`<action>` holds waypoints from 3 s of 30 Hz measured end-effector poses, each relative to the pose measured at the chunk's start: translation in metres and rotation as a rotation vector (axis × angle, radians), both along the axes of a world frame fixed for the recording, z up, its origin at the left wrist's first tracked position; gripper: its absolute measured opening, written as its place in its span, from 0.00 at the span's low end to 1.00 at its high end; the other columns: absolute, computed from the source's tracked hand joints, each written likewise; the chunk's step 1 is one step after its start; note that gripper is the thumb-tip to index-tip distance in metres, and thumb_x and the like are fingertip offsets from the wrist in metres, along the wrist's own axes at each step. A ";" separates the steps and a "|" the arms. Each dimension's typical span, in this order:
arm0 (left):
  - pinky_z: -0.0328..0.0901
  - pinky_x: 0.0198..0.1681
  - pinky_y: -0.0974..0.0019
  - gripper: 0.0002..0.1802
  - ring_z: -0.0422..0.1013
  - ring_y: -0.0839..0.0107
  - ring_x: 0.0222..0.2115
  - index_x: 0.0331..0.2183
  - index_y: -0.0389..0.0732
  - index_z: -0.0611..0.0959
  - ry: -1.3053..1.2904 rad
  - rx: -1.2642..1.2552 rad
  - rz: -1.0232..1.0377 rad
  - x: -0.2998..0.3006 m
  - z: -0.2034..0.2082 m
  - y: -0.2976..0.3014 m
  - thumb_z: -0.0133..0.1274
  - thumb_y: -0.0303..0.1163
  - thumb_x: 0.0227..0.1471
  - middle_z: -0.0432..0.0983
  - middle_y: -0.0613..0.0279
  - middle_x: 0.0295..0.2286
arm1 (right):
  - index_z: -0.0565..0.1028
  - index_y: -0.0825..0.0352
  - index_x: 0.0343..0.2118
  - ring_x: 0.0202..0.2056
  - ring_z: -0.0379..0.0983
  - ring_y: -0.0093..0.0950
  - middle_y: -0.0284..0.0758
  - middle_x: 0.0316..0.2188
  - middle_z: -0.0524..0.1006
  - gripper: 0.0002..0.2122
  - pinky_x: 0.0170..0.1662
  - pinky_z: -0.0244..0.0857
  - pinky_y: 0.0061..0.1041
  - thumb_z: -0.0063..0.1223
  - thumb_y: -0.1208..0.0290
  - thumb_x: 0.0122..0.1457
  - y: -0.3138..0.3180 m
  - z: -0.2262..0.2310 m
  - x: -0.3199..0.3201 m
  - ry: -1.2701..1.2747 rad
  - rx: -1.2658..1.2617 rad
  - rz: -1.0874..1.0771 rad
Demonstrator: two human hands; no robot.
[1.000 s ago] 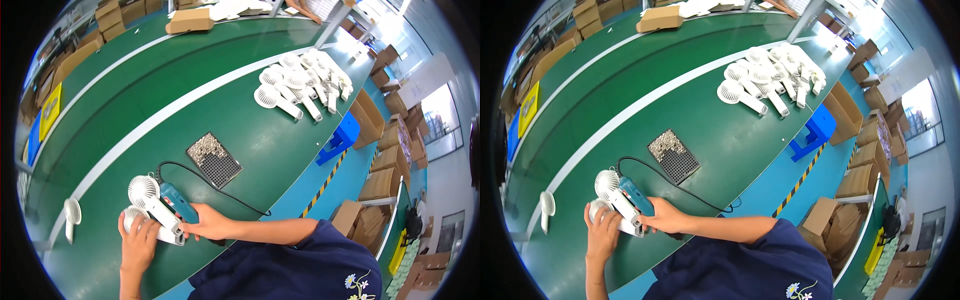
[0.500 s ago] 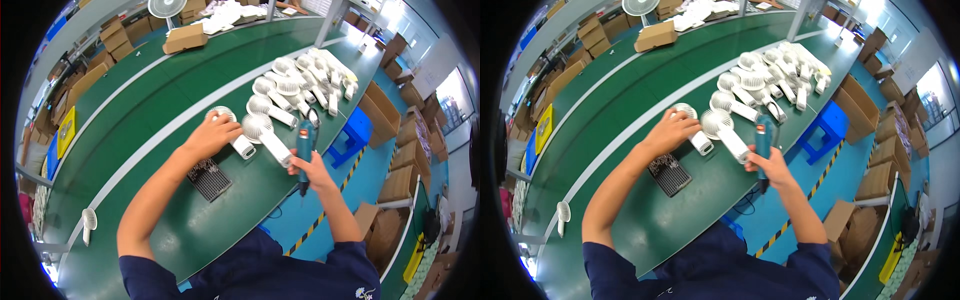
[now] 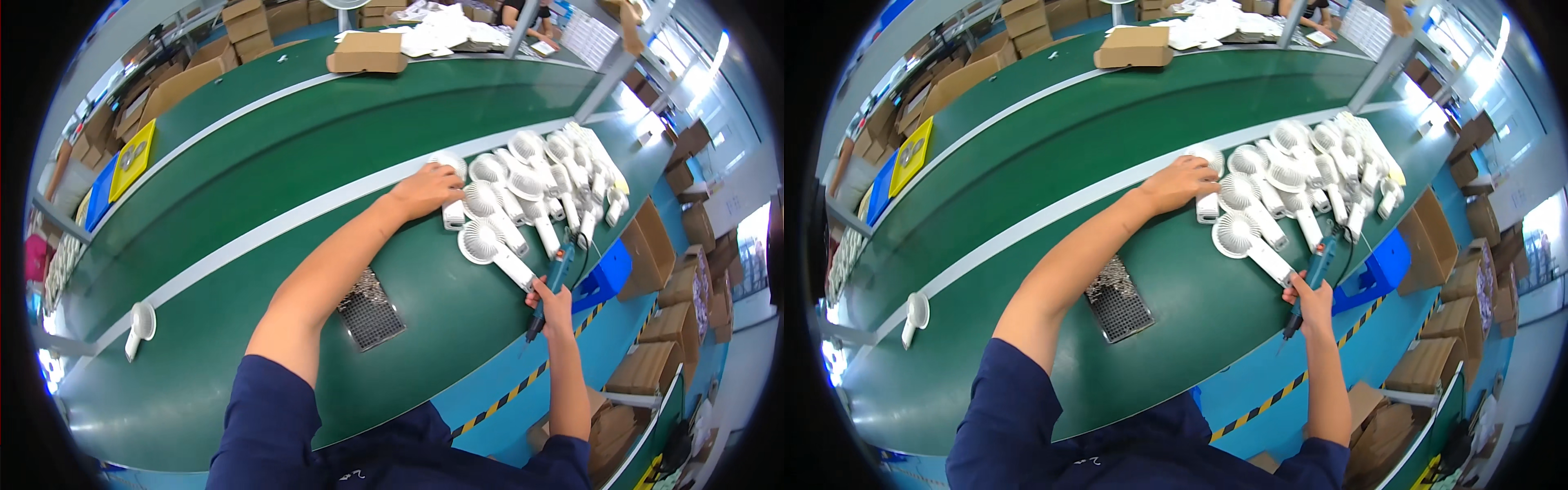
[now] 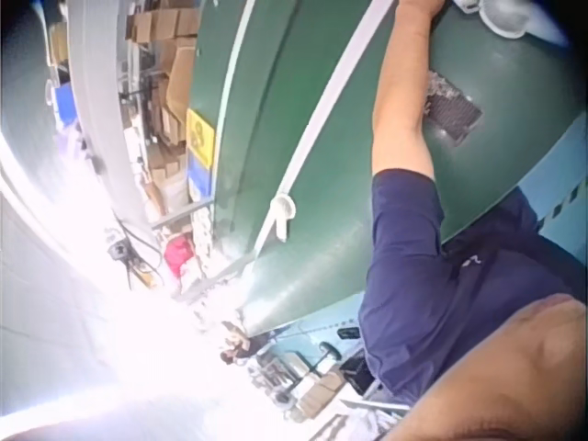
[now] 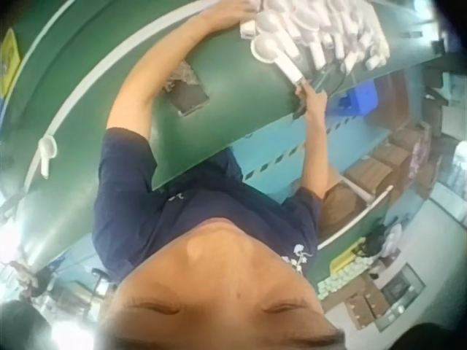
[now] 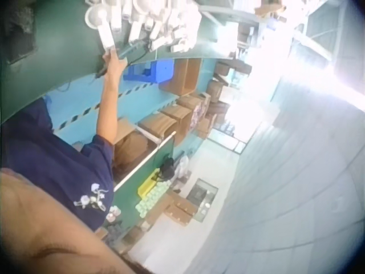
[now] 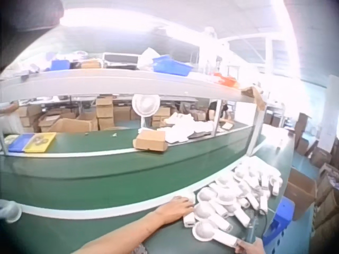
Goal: Assembling portable handheld fans by screwing the casing together using an electric screwdriver.
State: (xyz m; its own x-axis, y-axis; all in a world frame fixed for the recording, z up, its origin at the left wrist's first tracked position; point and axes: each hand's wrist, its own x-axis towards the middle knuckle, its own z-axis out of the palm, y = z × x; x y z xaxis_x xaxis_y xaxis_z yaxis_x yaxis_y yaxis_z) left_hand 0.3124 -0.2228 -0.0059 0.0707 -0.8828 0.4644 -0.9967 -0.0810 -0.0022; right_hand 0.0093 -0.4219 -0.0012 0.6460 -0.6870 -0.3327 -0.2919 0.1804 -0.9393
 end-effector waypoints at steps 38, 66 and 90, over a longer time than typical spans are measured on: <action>0.66 0.27 0.67 0.21 0.68 0.74 0.25 0.51 0.44 0.66 2.388 -1.061 0.384 -0.248 0.034 0.299 0.49 0.37 0.58 0.67 0.67 0.26 | 0.69 0.70 0.43 0.14 0.63 0.18 0.40 0.23 0.75 0.11 0.17 0.56 0.17 0.46 0.75 0.58 0.231 0.102 0.093 -0.503 -0.349 0.719; 0.71 0.32 0.65 0.21 0.71 0.73 0.28 0.46 0.37 0.63 2.092 -1.195 0.388 -0.227 0.004 0.219 0.52 0.23 0.53 0.70 0.59 0.32 | 0.73 0.70 0.37 0.63 0.53 0.43 0.48 0.60 0.59 0.15 0.63 0.50 0.36 0.59 0.78 0.44 0.219 0.094 0.049 0.036 -1.062 1.772; 0.66 0.19 0.71 0.18 0.68 0.77 0.18 0.41 0.35 0.68 1.701 -0.778 0.730 -0.159 0.006 0.216 0.53 0.18 0.47 0.69 0.63 0.24 | 0.70 0.69 0.35 0.56 0.65 0.42 0.49 0.50 0.71 0.13 0.53 0.65 0.34 0.58 0.80 0.45 0.200 0.116 0.025 -0.004 -0.959 1.717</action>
